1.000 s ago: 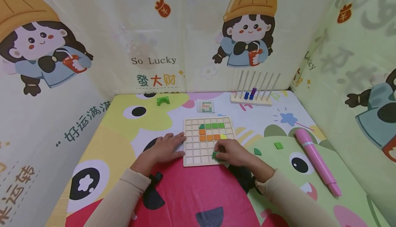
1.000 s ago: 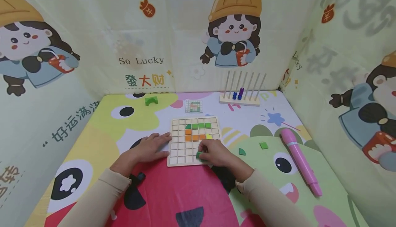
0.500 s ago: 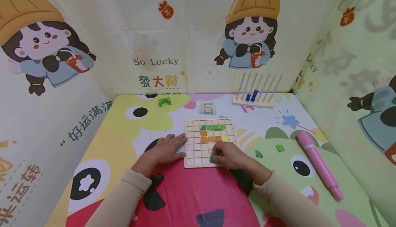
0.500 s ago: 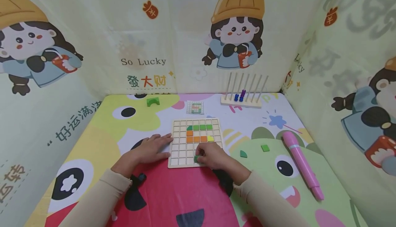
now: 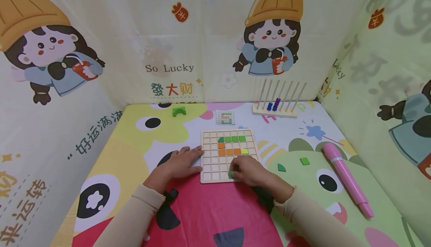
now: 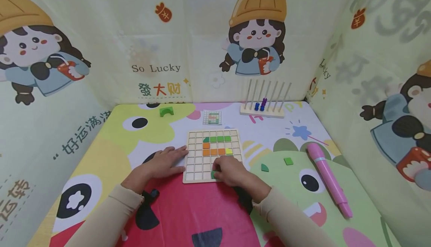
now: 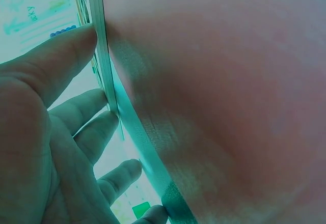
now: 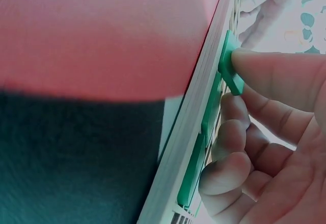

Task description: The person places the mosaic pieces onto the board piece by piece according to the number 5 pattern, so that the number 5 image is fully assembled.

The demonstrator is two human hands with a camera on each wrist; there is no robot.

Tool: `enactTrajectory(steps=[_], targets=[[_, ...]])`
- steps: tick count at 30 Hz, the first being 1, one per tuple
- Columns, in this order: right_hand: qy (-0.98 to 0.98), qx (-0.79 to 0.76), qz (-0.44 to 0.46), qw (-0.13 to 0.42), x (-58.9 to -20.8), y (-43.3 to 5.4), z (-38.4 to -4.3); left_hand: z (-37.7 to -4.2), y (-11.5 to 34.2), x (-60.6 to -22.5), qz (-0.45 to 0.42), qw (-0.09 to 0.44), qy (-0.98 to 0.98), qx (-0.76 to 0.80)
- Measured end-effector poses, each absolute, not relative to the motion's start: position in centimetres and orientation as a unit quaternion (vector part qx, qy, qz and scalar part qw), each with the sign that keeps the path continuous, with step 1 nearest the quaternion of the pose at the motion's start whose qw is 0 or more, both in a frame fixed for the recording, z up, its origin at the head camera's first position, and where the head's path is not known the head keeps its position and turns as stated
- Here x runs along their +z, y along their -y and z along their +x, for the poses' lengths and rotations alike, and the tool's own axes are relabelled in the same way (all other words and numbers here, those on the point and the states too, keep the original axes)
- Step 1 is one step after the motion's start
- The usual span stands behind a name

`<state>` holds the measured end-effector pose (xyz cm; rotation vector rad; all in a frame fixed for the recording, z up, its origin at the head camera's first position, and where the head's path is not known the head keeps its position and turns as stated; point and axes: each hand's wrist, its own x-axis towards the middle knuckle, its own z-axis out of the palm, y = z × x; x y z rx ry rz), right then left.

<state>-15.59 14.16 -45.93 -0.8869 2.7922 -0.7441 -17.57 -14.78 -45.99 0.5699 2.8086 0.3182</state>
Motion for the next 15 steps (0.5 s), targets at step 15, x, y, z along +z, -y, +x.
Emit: enactTrajectory(steps=[15], targets=[[-0.937, -0.231, -0.256, 0.060, -45.98, -13.74, -15.14, -17.62, 14.76, -46.14, 0.202, 0.122, -0.966, 0.109]])
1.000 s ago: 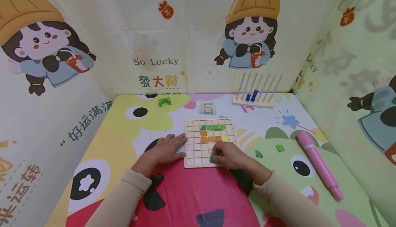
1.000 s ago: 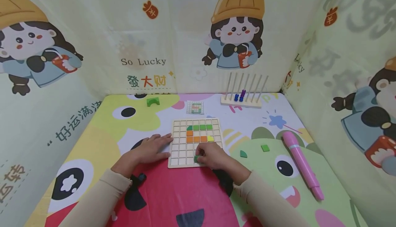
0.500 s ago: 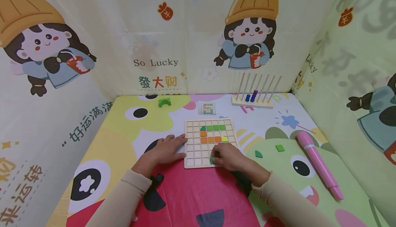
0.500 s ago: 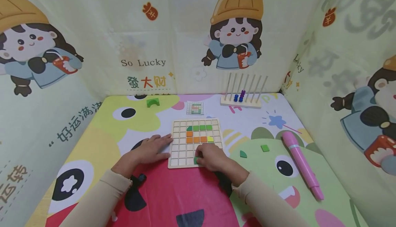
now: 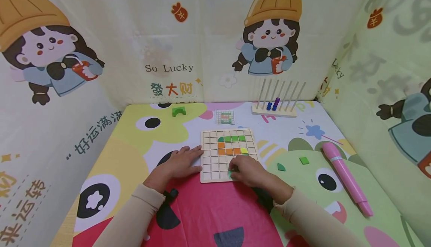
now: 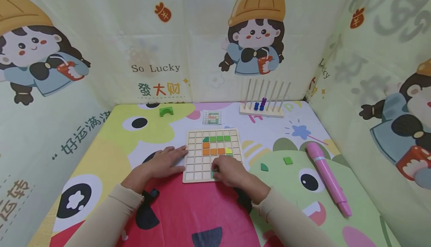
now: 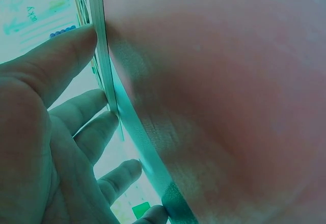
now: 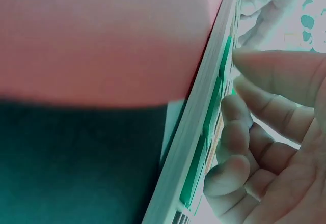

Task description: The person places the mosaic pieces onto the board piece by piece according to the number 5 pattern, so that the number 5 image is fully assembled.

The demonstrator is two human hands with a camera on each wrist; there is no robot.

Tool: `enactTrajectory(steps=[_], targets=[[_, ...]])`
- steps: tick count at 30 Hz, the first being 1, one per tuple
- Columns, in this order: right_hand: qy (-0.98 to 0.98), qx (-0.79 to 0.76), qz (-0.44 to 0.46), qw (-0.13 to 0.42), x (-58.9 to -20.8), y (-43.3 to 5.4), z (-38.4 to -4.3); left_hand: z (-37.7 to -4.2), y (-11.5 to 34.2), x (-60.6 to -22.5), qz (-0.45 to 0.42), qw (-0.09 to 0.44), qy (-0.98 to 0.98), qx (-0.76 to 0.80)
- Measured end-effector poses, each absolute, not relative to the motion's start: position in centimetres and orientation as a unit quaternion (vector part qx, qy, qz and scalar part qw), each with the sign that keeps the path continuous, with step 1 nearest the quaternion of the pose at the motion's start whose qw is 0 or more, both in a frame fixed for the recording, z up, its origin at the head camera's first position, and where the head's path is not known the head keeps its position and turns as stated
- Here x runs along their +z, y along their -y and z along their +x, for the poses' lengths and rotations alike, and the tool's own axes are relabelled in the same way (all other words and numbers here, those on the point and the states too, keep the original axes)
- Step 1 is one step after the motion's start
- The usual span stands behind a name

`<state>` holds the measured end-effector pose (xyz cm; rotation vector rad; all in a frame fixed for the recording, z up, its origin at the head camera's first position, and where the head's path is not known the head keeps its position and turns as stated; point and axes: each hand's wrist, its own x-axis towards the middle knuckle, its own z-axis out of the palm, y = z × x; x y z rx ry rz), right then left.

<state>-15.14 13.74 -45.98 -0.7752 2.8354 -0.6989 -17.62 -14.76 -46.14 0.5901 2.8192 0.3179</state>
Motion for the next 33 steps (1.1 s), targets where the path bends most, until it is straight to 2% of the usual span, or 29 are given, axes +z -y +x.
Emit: enactTrajectory(steps=[8, 17, 24, 33], targets=[[-0.934, -0.277, -0.211, 0.079, -46.2, -16.1, -15.0, -17.8, 14.7, -46.4, 0.200, 0.129, -0.966, 0.102], [-0.945, -0.279, -0.164, 0.056, -46.4, -20.2, -14.8, -17.9, 14.9, -46.5, 0.200, 0.130, -0.965, 0.109], [-0.959, -0.257, -0.103, 0.061, -46.7, -22.9, -14.5, -18.0, 14.9, -46.6, 0.202, 0.132, -0.965, 0.106], [-0.970, -0.229, -0.070, 0.030, -46.7, -26.6, -14.1, -18.0, 14.8, -46.3, 0.198, 0.131, -0.965, 0.108]])
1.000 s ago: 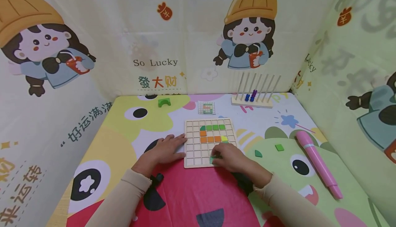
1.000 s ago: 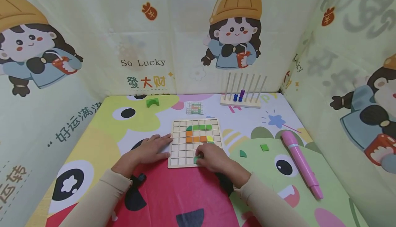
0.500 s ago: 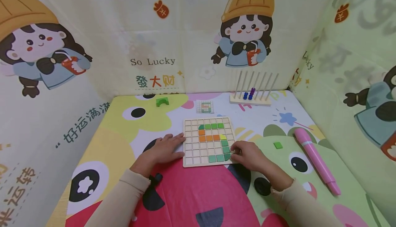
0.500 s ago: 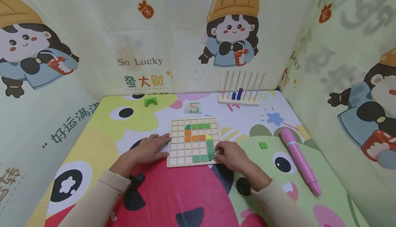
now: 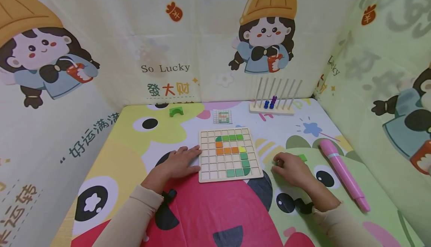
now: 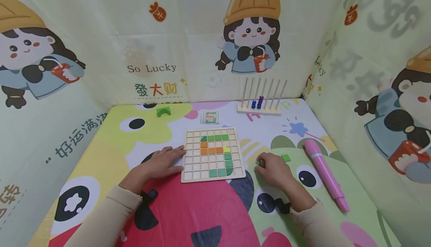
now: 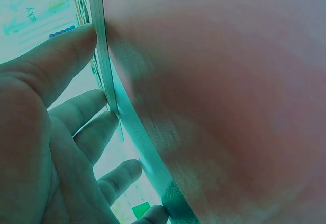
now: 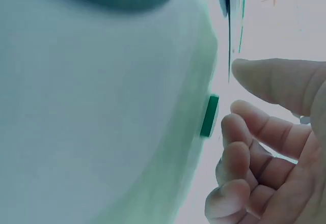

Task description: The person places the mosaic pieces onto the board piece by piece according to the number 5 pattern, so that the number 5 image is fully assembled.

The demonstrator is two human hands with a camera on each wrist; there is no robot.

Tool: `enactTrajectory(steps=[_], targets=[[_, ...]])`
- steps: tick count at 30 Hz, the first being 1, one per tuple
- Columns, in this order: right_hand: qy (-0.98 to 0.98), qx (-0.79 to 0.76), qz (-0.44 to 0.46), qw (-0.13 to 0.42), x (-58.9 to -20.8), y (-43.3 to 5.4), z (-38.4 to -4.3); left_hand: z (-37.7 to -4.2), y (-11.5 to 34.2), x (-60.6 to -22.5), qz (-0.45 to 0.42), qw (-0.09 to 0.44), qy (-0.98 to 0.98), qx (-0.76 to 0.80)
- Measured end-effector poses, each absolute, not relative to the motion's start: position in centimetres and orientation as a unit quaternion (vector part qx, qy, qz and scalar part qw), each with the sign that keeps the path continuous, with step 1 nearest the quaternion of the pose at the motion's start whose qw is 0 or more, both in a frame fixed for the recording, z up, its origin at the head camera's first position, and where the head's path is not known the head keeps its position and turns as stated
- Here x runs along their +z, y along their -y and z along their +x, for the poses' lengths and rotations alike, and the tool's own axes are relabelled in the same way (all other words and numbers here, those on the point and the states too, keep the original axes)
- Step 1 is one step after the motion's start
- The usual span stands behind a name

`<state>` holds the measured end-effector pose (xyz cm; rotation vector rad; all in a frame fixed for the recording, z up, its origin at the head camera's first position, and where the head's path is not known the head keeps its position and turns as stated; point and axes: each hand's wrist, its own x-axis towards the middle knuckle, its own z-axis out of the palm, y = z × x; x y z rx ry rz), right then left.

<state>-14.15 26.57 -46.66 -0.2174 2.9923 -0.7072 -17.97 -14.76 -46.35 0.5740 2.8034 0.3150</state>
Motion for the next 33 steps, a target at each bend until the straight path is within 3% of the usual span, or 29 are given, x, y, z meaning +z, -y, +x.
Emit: enactTrajectory(steps=[19, 33], targets=[[-0.982, -0.182, -0.025, 0.052, -45.9, -27.5, -14.5, -17.9, 14.9, -46.4, 0.199, 0.131, -0.965, 0.110], [-0.973, -0.207, -0.103, 0.023, -46.0, -26.7, -14.9, -17.7, 14.8, -46.2, 0.199, 0.128, -0.965, 0.113]])
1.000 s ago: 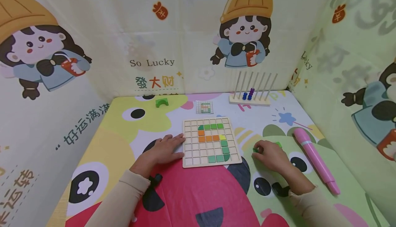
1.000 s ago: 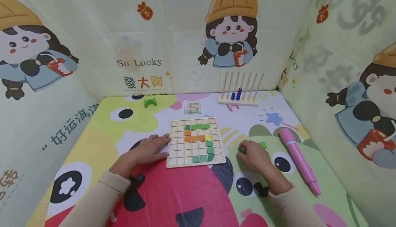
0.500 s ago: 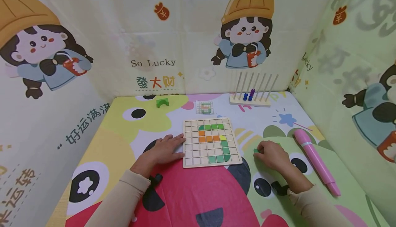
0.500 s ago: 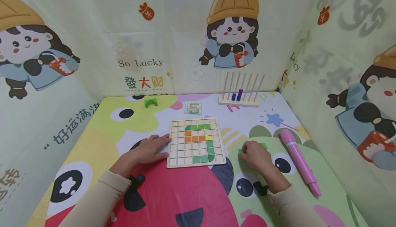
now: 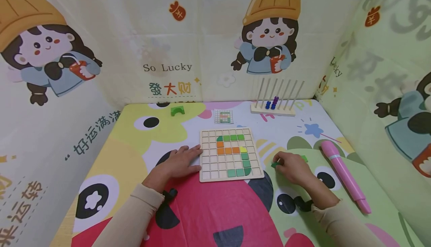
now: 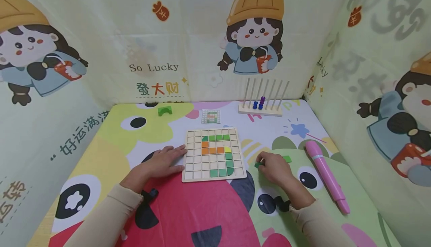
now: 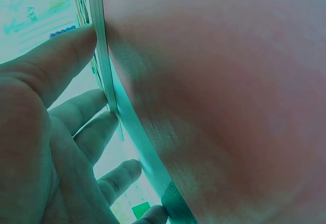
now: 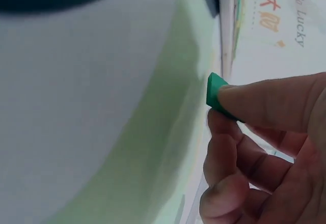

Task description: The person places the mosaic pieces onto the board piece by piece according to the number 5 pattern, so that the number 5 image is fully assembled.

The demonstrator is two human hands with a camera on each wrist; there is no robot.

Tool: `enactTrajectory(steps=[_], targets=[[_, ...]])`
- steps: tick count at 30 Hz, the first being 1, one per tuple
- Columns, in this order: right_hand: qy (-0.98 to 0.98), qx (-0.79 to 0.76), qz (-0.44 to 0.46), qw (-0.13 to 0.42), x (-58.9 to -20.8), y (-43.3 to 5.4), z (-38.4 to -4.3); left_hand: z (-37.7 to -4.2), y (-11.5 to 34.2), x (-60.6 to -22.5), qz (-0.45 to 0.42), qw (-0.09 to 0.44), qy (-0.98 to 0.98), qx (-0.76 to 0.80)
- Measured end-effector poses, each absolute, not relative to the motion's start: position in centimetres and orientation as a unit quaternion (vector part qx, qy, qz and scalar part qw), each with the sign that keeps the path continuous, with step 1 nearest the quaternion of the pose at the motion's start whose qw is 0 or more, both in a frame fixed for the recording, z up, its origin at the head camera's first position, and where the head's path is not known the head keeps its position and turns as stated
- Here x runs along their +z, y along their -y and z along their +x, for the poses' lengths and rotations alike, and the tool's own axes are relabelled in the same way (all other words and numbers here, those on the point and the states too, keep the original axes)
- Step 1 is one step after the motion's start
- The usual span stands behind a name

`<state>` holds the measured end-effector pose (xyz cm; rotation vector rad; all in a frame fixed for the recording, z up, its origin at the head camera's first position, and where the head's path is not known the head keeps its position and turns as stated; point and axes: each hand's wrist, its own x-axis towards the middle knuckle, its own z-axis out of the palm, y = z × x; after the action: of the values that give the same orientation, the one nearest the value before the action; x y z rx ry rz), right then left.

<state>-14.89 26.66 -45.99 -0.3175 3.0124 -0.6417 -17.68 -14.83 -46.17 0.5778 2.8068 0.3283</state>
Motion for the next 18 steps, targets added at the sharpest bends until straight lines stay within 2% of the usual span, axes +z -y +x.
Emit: enactTrajectory(steps=[9, 18], targets=[[-0.957, -0.252, -0.144, -0.007, -44.8, -25.3, -14.6, -17.7, 14.9, -46.0, 0.201, 0.129, -0.965, 0.107], [-0.934, -0.296, -0.195, 0.047, -44.1, -20.7, -14.8, -17.6, 14.9, -46.0, 0.199, 0.131, -0.965, 0.108]])
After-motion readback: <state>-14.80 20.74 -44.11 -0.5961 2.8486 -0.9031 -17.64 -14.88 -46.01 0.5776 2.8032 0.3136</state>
